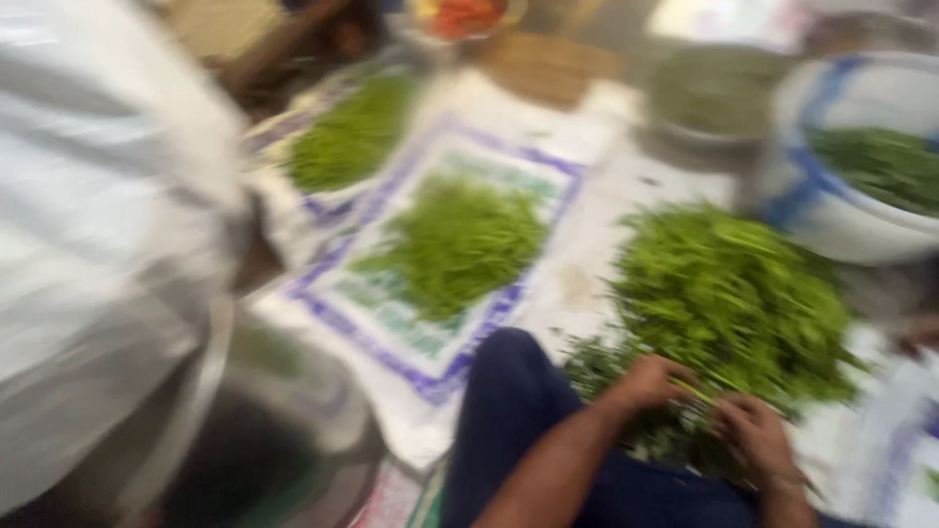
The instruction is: The person sits on the floor and trims the stems off green chilies by hand. They pick up chilies from a large pile, remove the stems, and place the trimmed vegetables onto a white sack labeled 'BALAJI BRAND'.
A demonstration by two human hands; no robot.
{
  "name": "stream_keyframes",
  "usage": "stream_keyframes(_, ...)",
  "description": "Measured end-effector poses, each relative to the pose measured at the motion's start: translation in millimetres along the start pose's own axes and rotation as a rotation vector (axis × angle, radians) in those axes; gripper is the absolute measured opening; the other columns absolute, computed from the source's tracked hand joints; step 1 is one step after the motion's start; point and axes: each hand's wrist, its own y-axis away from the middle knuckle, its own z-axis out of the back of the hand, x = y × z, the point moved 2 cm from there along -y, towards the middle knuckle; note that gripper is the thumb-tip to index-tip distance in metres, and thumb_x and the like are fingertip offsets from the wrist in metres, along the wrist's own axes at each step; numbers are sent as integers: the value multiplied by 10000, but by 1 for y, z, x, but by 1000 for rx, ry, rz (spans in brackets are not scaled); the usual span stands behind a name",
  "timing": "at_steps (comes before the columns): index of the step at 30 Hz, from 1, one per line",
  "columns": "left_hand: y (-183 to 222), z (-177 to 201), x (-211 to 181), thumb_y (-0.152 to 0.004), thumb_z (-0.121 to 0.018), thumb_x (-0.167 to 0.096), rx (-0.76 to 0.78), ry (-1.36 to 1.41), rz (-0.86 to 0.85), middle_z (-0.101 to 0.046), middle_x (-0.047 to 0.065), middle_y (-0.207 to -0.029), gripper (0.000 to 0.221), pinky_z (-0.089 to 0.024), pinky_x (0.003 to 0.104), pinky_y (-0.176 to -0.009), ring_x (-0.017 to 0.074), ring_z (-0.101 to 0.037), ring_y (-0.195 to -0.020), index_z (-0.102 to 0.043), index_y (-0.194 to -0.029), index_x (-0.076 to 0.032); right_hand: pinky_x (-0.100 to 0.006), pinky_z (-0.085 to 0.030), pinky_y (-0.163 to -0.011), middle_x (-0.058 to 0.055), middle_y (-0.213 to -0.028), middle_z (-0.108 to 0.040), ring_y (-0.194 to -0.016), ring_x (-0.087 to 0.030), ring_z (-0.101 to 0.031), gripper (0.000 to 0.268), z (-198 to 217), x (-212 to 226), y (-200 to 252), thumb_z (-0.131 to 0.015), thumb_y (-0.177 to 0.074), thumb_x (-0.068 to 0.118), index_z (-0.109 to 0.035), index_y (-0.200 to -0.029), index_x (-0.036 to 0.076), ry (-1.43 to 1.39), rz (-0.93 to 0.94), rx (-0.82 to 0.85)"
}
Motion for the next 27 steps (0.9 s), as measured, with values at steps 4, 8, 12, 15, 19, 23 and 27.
stream_keyframes(4, 7, 12, -14, -813, -835, -240, -73, 48, 94, -790, 132, -1020, 293, -593, 376, -829, 244, -766, -889, -810, -1075, -110, -315, -561, -652, -105, -828, -705, -707, -174, -654, 266, -4, -16, -3, -721, -921, 158, -698, -1093, -43, 60, 65, -92)
stream_keyframes(8, 13, 13, -26, -883, -744, -173, -210, -153, 157, -762, 165, -921, 139, -583, 420, -754, 295, -735, -808, -792, -972, -77, -321, -541, -701, -133, -899, -745, -764, -212, -701, 179, -10, -28, -20, -752, -878, 159, -762, -1011, 40, 659, 170, -229)
stream_keyframes(12, 11, 57, -46, -982, -662, -310, -800, 137, 277, -732, 149, -891, 303, -568, 446, -679, 262, -701, -788, -706, -1049, -17, -313, -560, -671, -135, -899, -693, -763, -188, -671, 99, 51, -25, -17, -679, -1011, 111, -702, -1018, 15, -211, 278, -664)
stream_keyframes(15, 19, 115, -48, -936, -620, -372, -1114, 393, 357, -705, 129, -934, 471, -581, 399, -604, 207, -661, -719, -572, -1270, -43, -313, -508, -620, -53, -906, -683, -733, -141, -611, 119, 95, -14, -9, -665, -1011, 168, -641, -1128, 156, -492, 232, -870)
stream_keyframes(19, 6, 96, -51, -1025, -578, -394, -1010, 436, 581, -733, 136, -904, 427, -516, 328, -632, 163, -620, -691, -694, -1234, -41, -416, -557, -735, -112, -931, -715, -792, -257, -675, 235, 30, 7, -25, -734, -866, 179, -720, -1089, 109, 597, 427, -659)
stream_keyframes(23, 12, 62, -62, -962, -646, -352, -711, 389, 482, -734, 23, -854, 345, -535, 267, -624, 109, -660, -687, -709, -1157, -74, -504, -524, -837, -145, -1016, -669, -980, -372, -610, 247, -33, 29, -28, -762, -783, 256, -774, -1007, 153, 1333, 381, -465)
stream_keyframes(27, 11, 70, -47, -923, -664, -291, -694, 494, 526, -751, 33, -826, 280, -513, 306, -596, 137, -635, -654, -747, -1088, -80, -476, -524, -898, -116, -1063, -671, -1065, -332, -599, 154, -22, 57, -16, -726, -852, 256, -799, -973, 194, 1367, 231, -460)
